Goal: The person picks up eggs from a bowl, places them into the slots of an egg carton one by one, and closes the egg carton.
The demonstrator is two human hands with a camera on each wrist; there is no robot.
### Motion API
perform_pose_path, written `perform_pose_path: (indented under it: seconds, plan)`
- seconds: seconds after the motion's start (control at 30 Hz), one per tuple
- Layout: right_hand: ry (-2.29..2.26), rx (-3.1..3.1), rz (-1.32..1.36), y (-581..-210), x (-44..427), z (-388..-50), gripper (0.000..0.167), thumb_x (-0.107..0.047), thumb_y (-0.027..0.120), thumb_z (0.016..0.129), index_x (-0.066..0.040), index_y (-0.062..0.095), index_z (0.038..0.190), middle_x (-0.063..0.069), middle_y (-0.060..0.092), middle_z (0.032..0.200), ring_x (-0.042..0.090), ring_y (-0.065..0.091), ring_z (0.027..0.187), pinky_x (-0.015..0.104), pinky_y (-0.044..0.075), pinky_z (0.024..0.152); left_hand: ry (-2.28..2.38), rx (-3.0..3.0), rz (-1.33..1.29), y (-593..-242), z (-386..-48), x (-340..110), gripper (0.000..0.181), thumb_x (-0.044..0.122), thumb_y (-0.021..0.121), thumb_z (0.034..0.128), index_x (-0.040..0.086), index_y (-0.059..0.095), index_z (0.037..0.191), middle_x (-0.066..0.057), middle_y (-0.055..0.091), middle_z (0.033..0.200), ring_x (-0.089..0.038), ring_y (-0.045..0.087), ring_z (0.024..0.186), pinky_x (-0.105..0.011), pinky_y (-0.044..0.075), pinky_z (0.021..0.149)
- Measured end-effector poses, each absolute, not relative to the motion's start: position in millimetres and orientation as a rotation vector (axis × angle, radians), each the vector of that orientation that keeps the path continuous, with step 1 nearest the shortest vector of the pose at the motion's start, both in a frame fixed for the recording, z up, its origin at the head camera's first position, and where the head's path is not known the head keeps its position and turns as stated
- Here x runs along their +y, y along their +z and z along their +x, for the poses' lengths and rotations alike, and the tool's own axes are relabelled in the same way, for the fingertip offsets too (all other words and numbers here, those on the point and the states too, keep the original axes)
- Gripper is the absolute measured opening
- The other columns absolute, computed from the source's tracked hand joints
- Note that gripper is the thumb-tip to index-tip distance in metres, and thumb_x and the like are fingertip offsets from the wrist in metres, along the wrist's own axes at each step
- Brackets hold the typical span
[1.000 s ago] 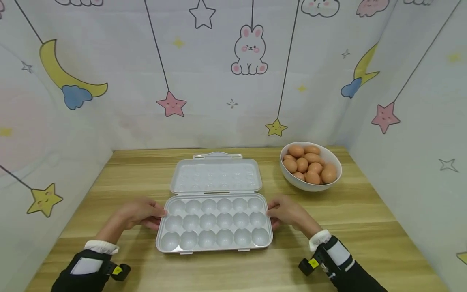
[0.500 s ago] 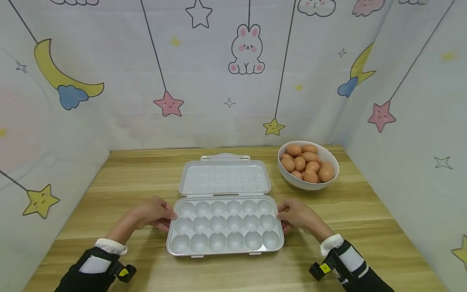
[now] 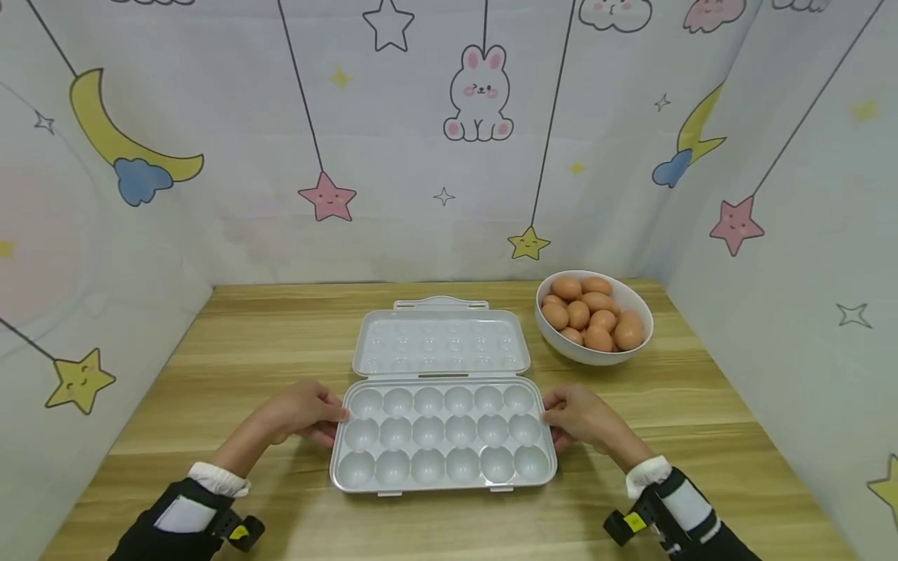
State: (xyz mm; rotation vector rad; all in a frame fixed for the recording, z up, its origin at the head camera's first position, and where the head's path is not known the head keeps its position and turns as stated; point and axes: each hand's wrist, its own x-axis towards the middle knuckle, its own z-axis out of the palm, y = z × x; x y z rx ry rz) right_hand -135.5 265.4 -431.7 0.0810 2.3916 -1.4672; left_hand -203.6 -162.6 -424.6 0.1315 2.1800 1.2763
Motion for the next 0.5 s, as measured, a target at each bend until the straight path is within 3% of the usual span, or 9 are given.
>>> perform_pose_path:
  seconds: [0.3,0.5]
  plan:
    - [-1.448,2.410,0.078,-429.4,264.1,-133.0,0.014,0.009,0.061,0.095,0.015,0.063,0.107,0.013,0.068,0.083,0.020,0.067,0.063,0.037,0.063,0.056,1.237,2.206,0.121,-418.6,-200.9,-159.3,0.009,-0.001,0.068,0.0959,-0.010,0.066,0.097,-0.010,0.068,0.080,-0.015,0.068,0.066,-0.030,0.063,0.061]
    - [-1.437,2.409,0.093,-429.3,264.0,-132.7,0.015,0.009,0.060,0.095,0.015,0.063,0.109,0.013,0.069,0.084,0.020,0.068,0.064,0.037,0.063,0.057,1.262,2.174,0.151,-416.6,-199.0,-161.1,0.015,-0.005,0.069,0.0924,-0.014,0.066,0.104,-0.012,0.069,0.087,-0.017,0.069,0.071,-0.033,0.064,0.066]
